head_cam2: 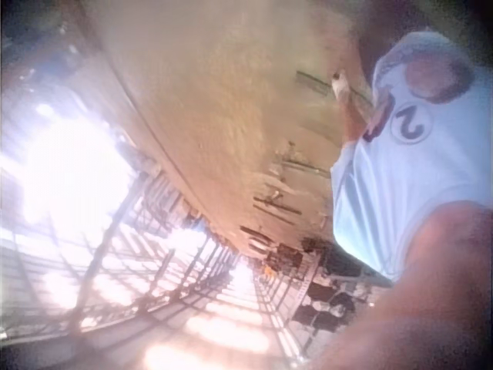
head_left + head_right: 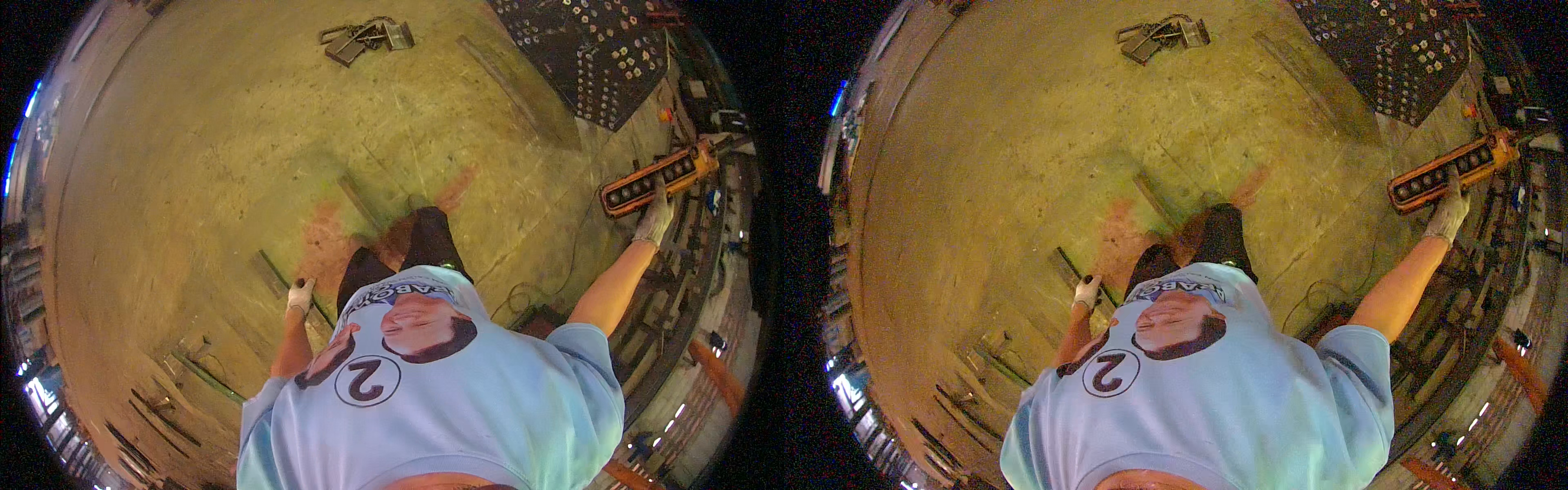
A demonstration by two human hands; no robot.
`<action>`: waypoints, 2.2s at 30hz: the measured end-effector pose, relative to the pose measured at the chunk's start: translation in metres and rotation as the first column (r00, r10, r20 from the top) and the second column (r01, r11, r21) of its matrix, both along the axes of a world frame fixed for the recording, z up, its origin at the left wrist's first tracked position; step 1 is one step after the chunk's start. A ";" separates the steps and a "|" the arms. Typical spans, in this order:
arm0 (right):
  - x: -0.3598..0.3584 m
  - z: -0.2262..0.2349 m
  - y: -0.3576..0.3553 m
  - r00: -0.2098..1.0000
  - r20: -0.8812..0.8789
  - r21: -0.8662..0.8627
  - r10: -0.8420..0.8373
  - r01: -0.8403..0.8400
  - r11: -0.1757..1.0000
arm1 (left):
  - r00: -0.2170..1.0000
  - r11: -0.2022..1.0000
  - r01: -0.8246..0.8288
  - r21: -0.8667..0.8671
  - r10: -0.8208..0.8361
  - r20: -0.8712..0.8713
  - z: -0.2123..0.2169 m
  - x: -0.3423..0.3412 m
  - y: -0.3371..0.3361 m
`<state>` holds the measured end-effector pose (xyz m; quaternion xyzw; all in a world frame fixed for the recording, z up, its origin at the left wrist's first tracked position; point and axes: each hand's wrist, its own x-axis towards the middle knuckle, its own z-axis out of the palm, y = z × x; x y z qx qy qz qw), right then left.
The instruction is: The person uses a handheld crane controller to lift and reposition perforated metal sheets in a workshop. They attach a red magnet to one sheet, then operate the crane to lift and move the sheets to different locations on the floor.
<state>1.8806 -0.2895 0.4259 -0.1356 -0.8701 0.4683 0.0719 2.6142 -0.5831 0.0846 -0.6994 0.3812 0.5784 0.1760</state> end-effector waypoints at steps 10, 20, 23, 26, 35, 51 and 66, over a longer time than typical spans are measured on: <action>0.035 0.019 0.003 0.999 -0.028 0.035 0.028 -0.027 0.999 | 0.998 0.995 -0.062 -0.082 0.064 0.026 0.029 0.035 -0.039; 0.091 0.051 -0.042 0.983 0.143 0.004 0.117 -0.119 0.993 | 0.919 0.878 0.391 -0.274 -0.389 0.066 -0.041 0.024 0.022; 0.106 0.055 -0.055 0.988 0.134 0.038 0.080 -0.085 0.996 | 0.944 0.919 0.327 -0.220 -0.328 0.033 -0.047 0.044 0.012; 0.055 0.031 -0.001 0.978 0.108 -0.071 0.180 -0.173 0.982 | 0.986 0.947 0.156 -0.282 -0.168 -0.019 -0.039 0.064 0.005; 0.014 0.014 0.042 0.984 0.089 -0.135 0.152 -0.139 0.981 | 0.976 0.994 0.094 -0.052 -0.082 0.201 -0.013 0.103 -0.001; -0.042 -0.022 -0.068 0.936 0.144 -0.218 0.321 -0.286 0.933 | 0.970 0.868 -0.186 -0.461 0.238 0.057 0.084 -0.079 0.033; 0.016 -0.062 -0.146 0.762 0.134 -0.141 0.633 -0.618 0.773 | 0.823 0.824 -0.556 0.106 0.528 0.210 0.051 -0.037 0.421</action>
